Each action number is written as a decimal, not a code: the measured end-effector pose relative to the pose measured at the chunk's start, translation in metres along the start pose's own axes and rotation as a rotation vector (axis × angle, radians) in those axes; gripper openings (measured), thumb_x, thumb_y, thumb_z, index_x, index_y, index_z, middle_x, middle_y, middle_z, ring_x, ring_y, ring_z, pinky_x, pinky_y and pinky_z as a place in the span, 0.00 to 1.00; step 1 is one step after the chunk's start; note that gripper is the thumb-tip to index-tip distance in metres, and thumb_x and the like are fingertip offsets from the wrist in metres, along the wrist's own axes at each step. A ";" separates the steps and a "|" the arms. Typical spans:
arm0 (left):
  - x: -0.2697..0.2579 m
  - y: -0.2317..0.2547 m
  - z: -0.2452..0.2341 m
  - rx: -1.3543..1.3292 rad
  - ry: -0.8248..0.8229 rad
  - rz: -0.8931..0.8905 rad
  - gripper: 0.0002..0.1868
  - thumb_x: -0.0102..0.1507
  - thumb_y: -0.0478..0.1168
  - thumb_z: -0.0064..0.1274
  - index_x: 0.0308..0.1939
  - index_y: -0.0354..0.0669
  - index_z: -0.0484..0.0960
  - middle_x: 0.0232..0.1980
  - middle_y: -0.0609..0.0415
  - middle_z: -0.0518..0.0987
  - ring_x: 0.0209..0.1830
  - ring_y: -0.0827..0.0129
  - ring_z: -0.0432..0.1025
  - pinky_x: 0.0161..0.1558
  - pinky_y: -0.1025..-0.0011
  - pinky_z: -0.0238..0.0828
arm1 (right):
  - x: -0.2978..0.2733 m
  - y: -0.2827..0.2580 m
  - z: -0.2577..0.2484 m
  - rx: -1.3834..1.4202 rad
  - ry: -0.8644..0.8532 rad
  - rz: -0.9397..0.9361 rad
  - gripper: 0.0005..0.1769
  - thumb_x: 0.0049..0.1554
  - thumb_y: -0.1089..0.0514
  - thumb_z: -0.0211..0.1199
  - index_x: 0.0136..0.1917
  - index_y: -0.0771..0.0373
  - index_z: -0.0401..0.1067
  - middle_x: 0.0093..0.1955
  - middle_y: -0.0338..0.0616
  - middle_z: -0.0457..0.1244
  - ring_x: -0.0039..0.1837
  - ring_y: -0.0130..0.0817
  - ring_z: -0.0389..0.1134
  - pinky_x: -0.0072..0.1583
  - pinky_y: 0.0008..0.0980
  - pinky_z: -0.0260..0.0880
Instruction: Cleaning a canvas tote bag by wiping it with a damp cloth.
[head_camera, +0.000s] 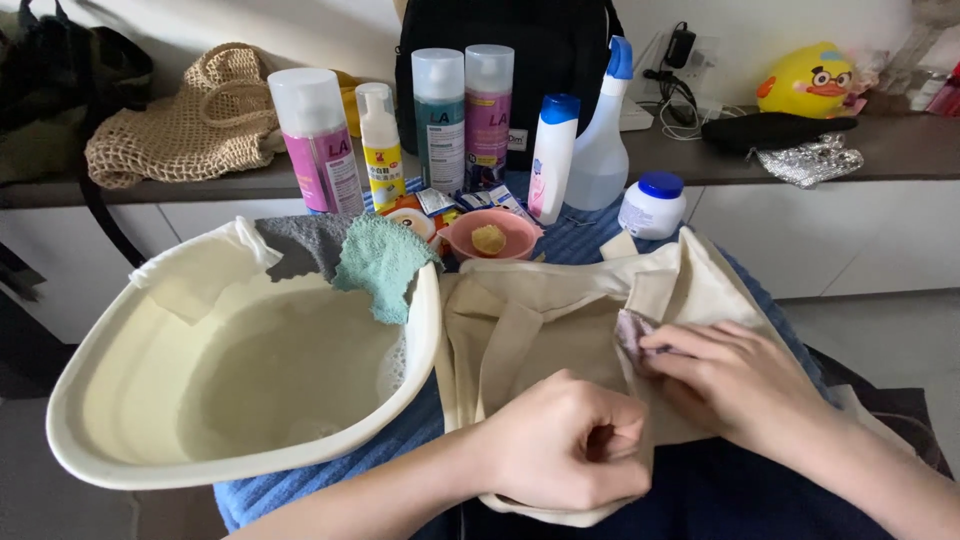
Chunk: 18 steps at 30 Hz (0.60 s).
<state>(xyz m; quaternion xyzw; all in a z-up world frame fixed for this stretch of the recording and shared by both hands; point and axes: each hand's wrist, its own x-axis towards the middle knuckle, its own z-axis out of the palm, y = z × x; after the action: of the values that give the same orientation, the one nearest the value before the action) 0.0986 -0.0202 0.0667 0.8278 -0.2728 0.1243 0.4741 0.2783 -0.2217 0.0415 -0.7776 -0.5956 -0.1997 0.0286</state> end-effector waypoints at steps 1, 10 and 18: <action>0.001 0.001 -0.001 0.000 0.000 0.001 0.18 0.56 0.35 0.53 0.19 0.51 0.59 0.19 0.65 0.61 0.21 0.76 0.55 0.28 0.73 0.55 | 0.004 -0.003 -0.002 -0.001 0.000 0.000 0.11 0.54 0.53 0.63 0.51 0.47 0.79 0.59 0.20 0.68 0.56 0.30 0.72 0.51 0.41 0.71; 0.004 -0.006 -0.004 0.273 0.077 0.015 0.21 0.60 0.57 0.52 0.23 0.52 0.63 0.31 0.61 0.72 0.32 0.65 0.70 0.34 0.65 0.65 | 0.005 -0.011 0.003 0.194 0.159 -0.063 0.04 0.54 0.60 0.61 0.44 0.55 0.75 0.55 0.33 0.68 0.57 0.37 0.70 0.51 0.38 0.70; 0.001 -0.007 0.003 0.482 -0.129 0.063 0.28 0.60 0.66 0.40 0.26 0.50 0.82 0.29 0.60 0.81 0.41 0.58 0.77 0.45 0.58 0.73 | 0.004 -0.042 -0.025 0.660 -0.088 -0.123 0.12 0.59 0.57 0.62 0.51 0.62 0.82 0.59 0.44 0.69 0.63 0.38 0.70 0.64 0.37 0.70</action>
<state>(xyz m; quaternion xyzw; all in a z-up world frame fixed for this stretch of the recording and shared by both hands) 0.1031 -0.0200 0.0605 0.9143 -0.2906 0.1473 0.2408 0.2325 -0.2130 0.0571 -0.6969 -0.6746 0.0360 0.2409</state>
